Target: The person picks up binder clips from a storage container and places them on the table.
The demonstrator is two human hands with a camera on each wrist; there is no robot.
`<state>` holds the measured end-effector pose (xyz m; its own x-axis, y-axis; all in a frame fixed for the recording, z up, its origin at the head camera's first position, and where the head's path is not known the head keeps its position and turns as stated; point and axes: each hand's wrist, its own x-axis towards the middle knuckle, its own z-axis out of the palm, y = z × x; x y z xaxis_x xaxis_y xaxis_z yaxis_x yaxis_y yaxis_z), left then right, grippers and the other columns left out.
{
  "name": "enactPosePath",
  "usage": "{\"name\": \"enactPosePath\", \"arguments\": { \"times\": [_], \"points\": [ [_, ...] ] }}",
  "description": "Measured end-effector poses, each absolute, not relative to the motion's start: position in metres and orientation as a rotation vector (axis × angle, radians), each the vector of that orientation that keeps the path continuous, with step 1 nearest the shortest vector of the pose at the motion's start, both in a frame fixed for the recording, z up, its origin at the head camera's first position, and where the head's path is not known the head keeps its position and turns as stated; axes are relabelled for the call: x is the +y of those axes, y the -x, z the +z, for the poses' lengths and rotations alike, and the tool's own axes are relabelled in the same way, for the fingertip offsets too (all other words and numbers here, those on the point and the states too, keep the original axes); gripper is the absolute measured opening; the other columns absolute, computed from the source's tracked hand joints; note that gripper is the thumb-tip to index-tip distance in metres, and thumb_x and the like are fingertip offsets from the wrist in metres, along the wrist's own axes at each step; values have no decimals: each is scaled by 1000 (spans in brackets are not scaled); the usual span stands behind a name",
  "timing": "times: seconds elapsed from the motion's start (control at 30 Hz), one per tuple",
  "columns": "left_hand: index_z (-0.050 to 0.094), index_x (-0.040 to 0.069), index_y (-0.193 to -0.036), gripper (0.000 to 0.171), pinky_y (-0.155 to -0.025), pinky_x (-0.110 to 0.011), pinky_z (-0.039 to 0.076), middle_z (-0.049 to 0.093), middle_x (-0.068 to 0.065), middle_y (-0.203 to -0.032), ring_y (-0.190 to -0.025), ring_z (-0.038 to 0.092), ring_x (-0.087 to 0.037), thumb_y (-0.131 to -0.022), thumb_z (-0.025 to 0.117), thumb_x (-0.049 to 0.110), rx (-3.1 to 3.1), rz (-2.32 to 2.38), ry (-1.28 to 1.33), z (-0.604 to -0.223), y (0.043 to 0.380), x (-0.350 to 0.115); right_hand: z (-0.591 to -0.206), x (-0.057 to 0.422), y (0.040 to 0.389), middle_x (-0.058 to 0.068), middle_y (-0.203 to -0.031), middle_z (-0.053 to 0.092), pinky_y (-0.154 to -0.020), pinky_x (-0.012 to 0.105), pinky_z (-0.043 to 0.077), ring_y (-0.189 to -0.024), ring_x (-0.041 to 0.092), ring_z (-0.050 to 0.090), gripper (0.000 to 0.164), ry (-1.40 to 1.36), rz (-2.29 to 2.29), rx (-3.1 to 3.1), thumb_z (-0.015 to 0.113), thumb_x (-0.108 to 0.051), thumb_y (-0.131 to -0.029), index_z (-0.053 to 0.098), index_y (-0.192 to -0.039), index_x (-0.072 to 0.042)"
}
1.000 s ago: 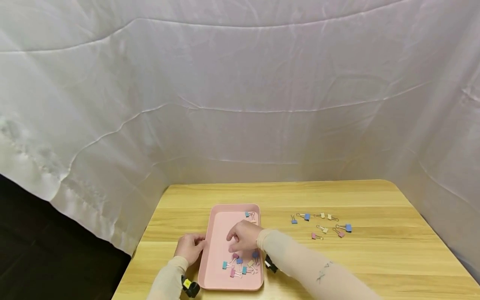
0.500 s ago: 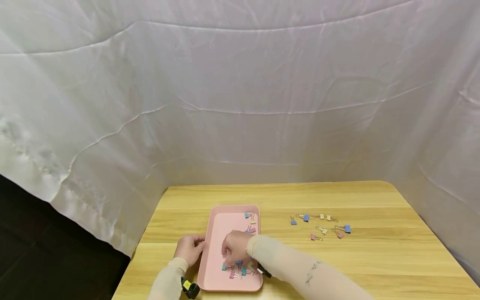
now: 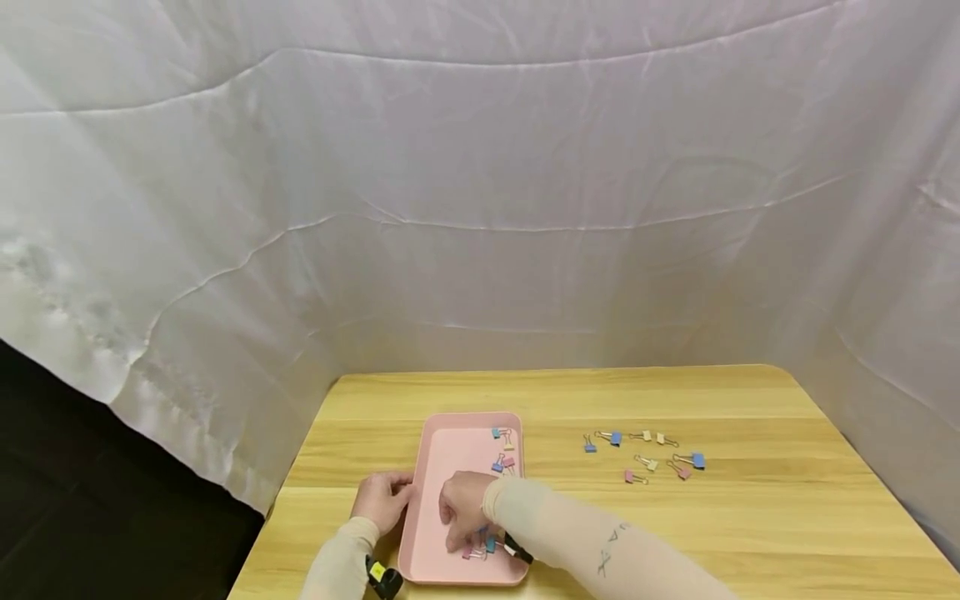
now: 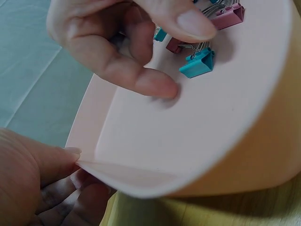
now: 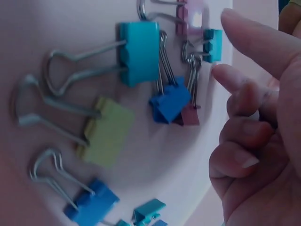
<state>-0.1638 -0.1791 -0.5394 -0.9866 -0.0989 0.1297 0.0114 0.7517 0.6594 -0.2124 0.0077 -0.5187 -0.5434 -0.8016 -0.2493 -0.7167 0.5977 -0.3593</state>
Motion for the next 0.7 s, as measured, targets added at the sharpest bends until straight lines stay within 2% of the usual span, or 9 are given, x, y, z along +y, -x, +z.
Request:
{"name": "enactPosePath", "arguments": {
  "times": [0.27,0.7],
  "points": [
    [74,1,-100,17,-65,-30,52,70,0,-80,-72,62,-12,-85,70,8,-2809,-1084,-117,-536,164,-176,-523,11,212,-17,-64,54,-60,15,42,-59,0,50,33,1205,-279,2483,89,-40,-63,59,-65,-25],
    [74,0,-99,16,-65,-31,52,70,-1,-80,-73,63,-14,-85,70,7,-2800,-1069,-95,-537,162,-178,-529,6,208,-19,-56,53,-58,12,41,-51,-3,51,31,1240,-246,2476,86,-34,-68,58,-61,-25]
  ]
}}
